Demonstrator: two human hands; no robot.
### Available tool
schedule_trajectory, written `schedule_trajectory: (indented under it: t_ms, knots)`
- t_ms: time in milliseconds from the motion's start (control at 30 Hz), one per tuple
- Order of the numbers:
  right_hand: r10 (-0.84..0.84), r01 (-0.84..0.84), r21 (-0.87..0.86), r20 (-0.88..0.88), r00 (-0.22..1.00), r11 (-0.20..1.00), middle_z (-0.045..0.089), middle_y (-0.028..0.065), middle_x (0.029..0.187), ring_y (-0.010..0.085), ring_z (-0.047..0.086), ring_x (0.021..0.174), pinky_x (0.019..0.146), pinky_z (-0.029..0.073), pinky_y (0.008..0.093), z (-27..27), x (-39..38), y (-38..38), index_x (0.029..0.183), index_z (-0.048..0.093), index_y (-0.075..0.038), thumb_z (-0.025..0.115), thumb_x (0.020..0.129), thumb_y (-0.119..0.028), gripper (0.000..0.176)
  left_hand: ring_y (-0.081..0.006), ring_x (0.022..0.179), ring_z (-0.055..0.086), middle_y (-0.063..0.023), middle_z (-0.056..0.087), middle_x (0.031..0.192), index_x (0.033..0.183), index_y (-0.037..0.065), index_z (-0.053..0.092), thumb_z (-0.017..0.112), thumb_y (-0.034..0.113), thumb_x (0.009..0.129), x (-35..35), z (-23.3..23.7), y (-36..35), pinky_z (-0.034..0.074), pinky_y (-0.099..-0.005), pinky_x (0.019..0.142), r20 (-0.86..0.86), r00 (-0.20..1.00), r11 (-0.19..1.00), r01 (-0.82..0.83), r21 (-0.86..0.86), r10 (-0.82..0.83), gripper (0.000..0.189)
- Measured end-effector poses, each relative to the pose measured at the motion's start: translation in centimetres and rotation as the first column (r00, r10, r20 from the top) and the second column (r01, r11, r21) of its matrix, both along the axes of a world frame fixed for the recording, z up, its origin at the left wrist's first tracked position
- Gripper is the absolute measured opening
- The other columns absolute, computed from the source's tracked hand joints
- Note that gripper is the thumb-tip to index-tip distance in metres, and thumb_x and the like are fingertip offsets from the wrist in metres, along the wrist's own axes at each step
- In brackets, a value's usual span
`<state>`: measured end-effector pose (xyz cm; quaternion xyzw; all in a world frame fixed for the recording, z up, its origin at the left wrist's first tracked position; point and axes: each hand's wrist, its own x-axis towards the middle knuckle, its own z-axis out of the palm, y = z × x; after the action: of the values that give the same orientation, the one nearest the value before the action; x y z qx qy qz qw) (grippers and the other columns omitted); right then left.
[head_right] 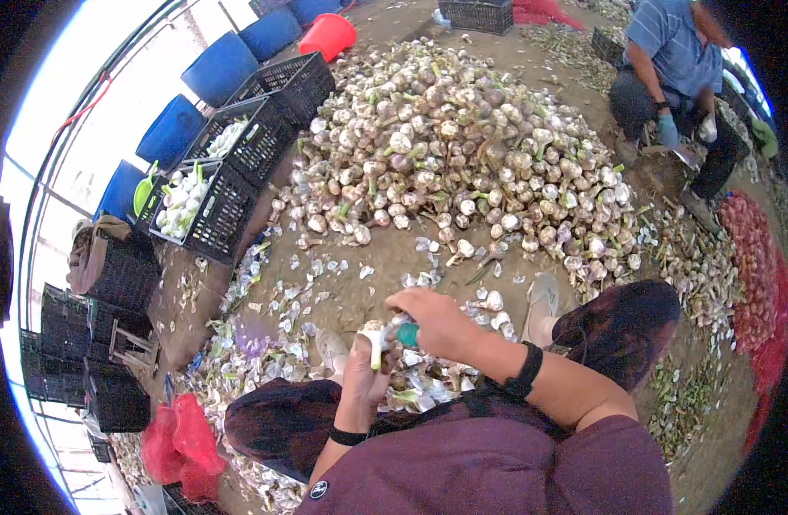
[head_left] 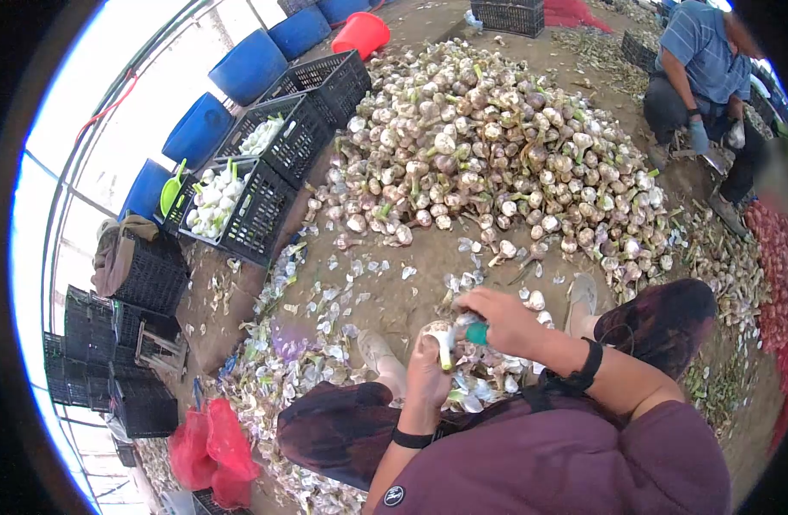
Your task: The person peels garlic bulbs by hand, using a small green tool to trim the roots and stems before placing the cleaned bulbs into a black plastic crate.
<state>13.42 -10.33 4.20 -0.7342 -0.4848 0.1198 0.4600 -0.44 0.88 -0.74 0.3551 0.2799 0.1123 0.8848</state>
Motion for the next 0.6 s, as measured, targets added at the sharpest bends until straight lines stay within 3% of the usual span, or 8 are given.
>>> schedule_trajectory:
  t_ms: [33, 133, 167, 267, 367, 467, 567, 600]
  knots:
    - [0.032, -0.033, 0.072, 0.020, 0.999, 0.997, 0.060, 0.0137, 0.093, 0.0334, 0.058, 0.086, 0.073, 0.047, 0.0385, 0.1, -0.3, 0.4, 0.096, 0.057, -0.003, 0.058, 0.073, -0.009, 0.024, -0.0165, 0.079, 0.055, -0.0057, 0.056, 0.093, 0.108, 0.008, 0.047, 0.049, 0.044, 0.087, 0.7, 0.4, -0.3, 0.050, -0.0290, 0.067, -0.046, 0.999, 0.997, -0.017, 0.082, 0.020, 0.042]
    - [0.157, -0.157, 0.056, 0.011, 0.988, 0.986, 0.059, 0.0126, 0.091, 0.0311, 0.058, 0.085, 0.070, 0.047, 0.0383, -0.6, -0.6, 0.8, 0.092, 0.057, -0.003, 0.058, 0.072, -0.008, 0.020, -0.0158, 0.078, 0.055, -0.0060, 0.055, 0.093, 0.111, 0.007, 0.045, 0.043, 0.043, 0.091, 0.9, 0.3, -0.6, 0.049, -0.0288, 0.068, -0.011, 0.999, 0.984, -0.047, 0.174, 0.049, 0.041]
    - [0.158, -0.159, -0.004, 0.128, 0.979, 0.987, 0.058, 0.0123, 0.088, 0.0296, 0.058, 0.083, 0.070, 0.048, 0.0378, -0.7, -0.9, 0.9, 0.089, 0.056, -0.003, 0.055, 0.071, -0.005, 0.018, -0.0162, 0.080, 0.055, -0.0068, 0.055, 0.095, 0.111, 0.007, 0.044, 0.041, 0.039, 0.092, 0.6, 0.1, -0.6, 0.049, -0.0295, 0.070, -0.027, 0.999, 0.989, -0.032, 0.146, 0.036, 0.038]
    - [0.182, -0.186, -0.007, 0.250, 0.951, 0.983, 0.058, 0.0121, 0.086, 0.0301, 0.058, 0.081, 0.070, 0.048, 0.0376, -1.7, -0.9, 0.6, 0.088, 0.055, -0.002, 0.054, 0.070, -0.004, 0.018, -0.0175, 0.088, 0.056, -0.0089, 0.055, 0.099, 0.112, 0.005, 0.041, 0.033, 0.029, 0.096, 0.1, -0.3, 0.0, 0.048, -0.0316, 0.078, -0.065, 0.998, 0.998, 0.009, 0.067, -0.005, 0.030]
    - [0.206, -0.215, 0.012, 0.244, 0.948, 0.977, 0.058, 0.0125, 0.085, 0.0302, 0.058, 0.080, 0.070, 0.048, 0.0371, -1.5, -0.4, 0.0, 0.090, 0.054, -0.001, 0.053, 0.070, -0.004, 0.021, -0.0190, 0.092, 0.055, -0.0101, 0.054, 0.102, 0.114, 0.005, 0.039, 0.035, 0.029, 0.096, -0.1, 0.3, -0.3, 0.046, -0.0327, 0.081, -0.040, 0.999, 0.998, 0.005, -0.064, -0.007, 0.030]
    - [0.142, -0.159, 0.048, 0.250, 0.958, 0.986, 0.057, 0.0125, 0.083, 0.0306, 0.057, 0.080, 0.070, 0.047, 0.0373, -1.0, -1.0, 0.1, 0.090, 0.054, -0.002, 0.052, 0.070, -0.004, 0.020, -0.0208, 0.093, 0.055, -0.0104, 0.053, 0.104, 0.114, 0.006, 0.038, 0.042, 0.026, 0.094, -0.3, -0.4, -0.3, 0.045, -0.0343, 0.084, 0.075, 0.997, 0.999, -0.005, -0.042, 0.008, 0.029]
    - [0.171, -0.174, 0.005, 0.152, 0.973, 0.985, 0.056, 0.0126, 0.080, 0.0309, 0.057, 0.079, 0.068, 0.047, 0.0376, -0.4, -1.1, 0.3, 0.086, 0.053, -0.002, 0.052, 0.070, -0.004, 0.017, -0.0186, 0.086, 0.055, -0.0068, 0.055, 0.097, 0.114, 0.008, 0.042, 0.054, 0.032, 0.088, -0.3, 0.5, -0.5, 0.049, -0.0318, 0.074, 0.100, 0.994, 0.999, -0.029, -0.043, 0.033, 0.037]
    - [0.147, -0.149, 0.001, 0.161, 0.976, 0.989, 0.055, 0.0127, 0.080, 0.0310, 0.057, 0.078, 0.068, 0.047, 0.0377, -0.5, -1.2, 0.3, 0.085, 0.053, -0.002, 0.052, 0.070, -0.005, 0.016, -0.0182, 0.087, 0.055, -0.0064, 0.054, 0.098, 0.113, 0.008, 0.042, 0.056, 0.027, 0.086, -0.3, 0.8, -0.6, 0.049, -0.0316, 0.074, 0.101, 0.994, 0.998, -0.042, -0.049, 0.047, 0.036]
